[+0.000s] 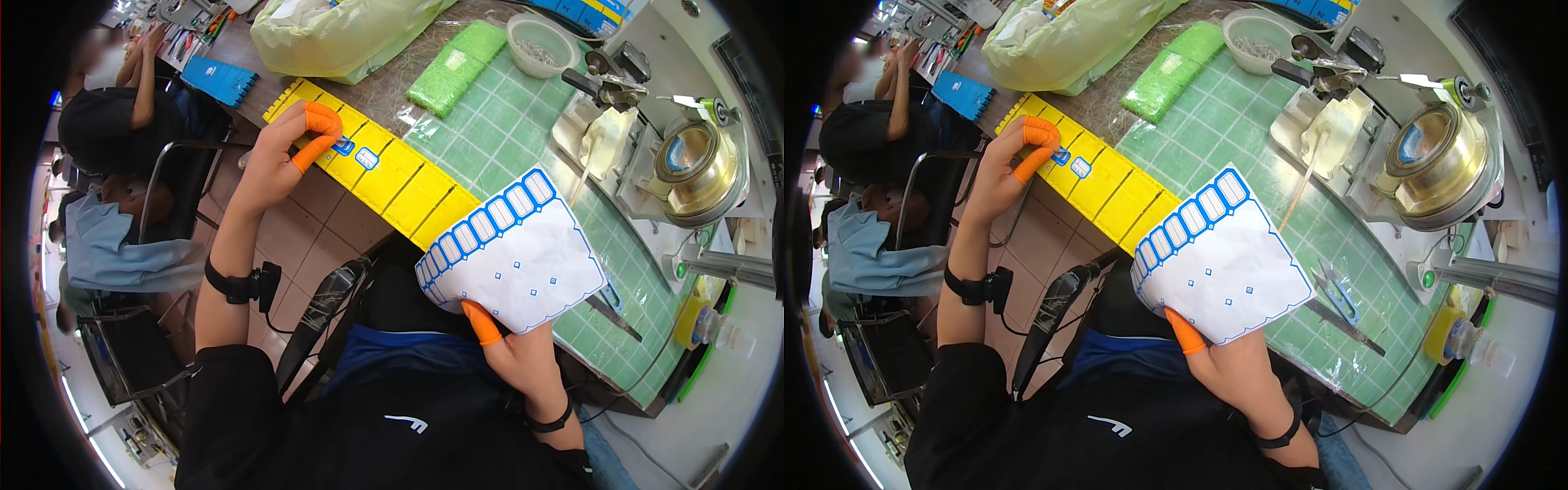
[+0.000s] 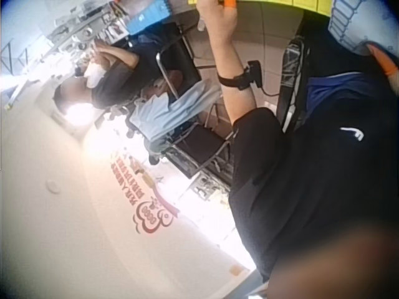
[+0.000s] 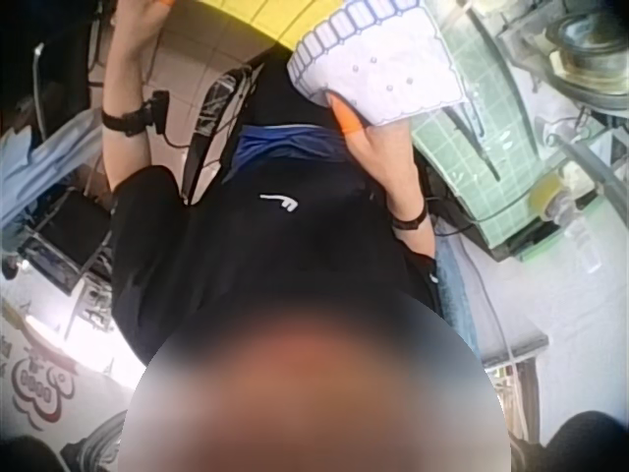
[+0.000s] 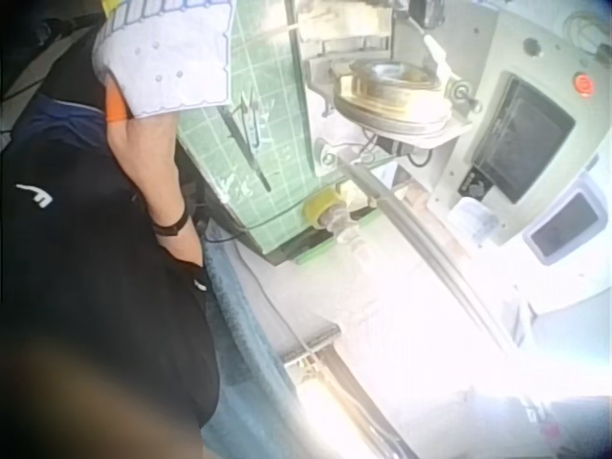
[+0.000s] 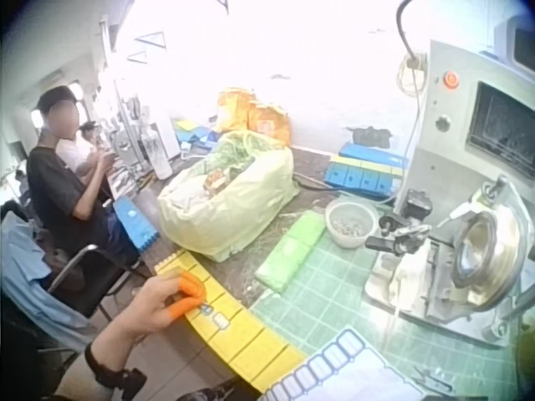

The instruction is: The recorder is assembling electronic components at a workstation, using various parts and tools.

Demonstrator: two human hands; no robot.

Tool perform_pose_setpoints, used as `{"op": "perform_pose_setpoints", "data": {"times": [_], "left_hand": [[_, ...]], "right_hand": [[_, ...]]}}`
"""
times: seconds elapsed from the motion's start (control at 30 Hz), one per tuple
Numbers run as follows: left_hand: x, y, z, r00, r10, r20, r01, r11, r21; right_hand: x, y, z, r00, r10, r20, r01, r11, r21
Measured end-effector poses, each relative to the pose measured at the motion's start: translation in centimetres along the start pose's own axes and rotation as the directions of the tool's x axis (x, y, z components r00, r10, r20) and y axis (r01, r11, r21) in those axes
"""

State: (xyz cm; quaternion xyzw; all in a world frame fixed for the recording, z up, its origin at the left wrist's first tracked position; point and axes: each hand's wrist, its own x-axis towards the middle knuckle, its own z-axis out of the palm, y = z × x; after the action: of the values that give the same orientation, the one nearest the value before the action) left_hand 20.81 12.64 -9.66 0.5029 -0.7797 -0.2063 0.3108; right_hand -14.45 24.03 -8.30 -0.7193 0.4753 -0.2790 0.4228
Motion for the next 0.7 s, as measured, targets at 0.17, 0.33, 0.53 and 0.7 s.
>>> {"op": "perform_pose_setpoints", "data": {"times": [0.17, 0.33, 0.53, 0.7], "left_hand": [[-0.3, -0.1, -1.0, 0.995, -0.013, 0.102, 0.023, 0.995, -0.096], [-1.0, -1.1, -1.5, 0.967, 0.086, 0.241, -0.028, 0.972, -0.234], [-1.3, -1.1, -2.2, 0.994, -0.104, -0.038, 0.057, 0.772, -0.633], [1.9, 1.1, -5.3, 0.975, -0.047, -0.217, -0.083, 0.828, -0.554]], "right_hand": [[0.0, 0.1, 0.0, 1.0, -0.031, 0.0, 0.031, 1.0, -0.006], [0.2, 0.0, 0.2, 1.0, -0.021, -0.012, 0.021, 1.0, 0.0], [0.2, 0.2, 0.0, 0.998, -0.059, 0.001, 0.059, 0.998, 0.01], [0.2, 0.5, -0.1, 0.998, -0.071, 0.0, 0.071, 0.997, 0.025]]}}
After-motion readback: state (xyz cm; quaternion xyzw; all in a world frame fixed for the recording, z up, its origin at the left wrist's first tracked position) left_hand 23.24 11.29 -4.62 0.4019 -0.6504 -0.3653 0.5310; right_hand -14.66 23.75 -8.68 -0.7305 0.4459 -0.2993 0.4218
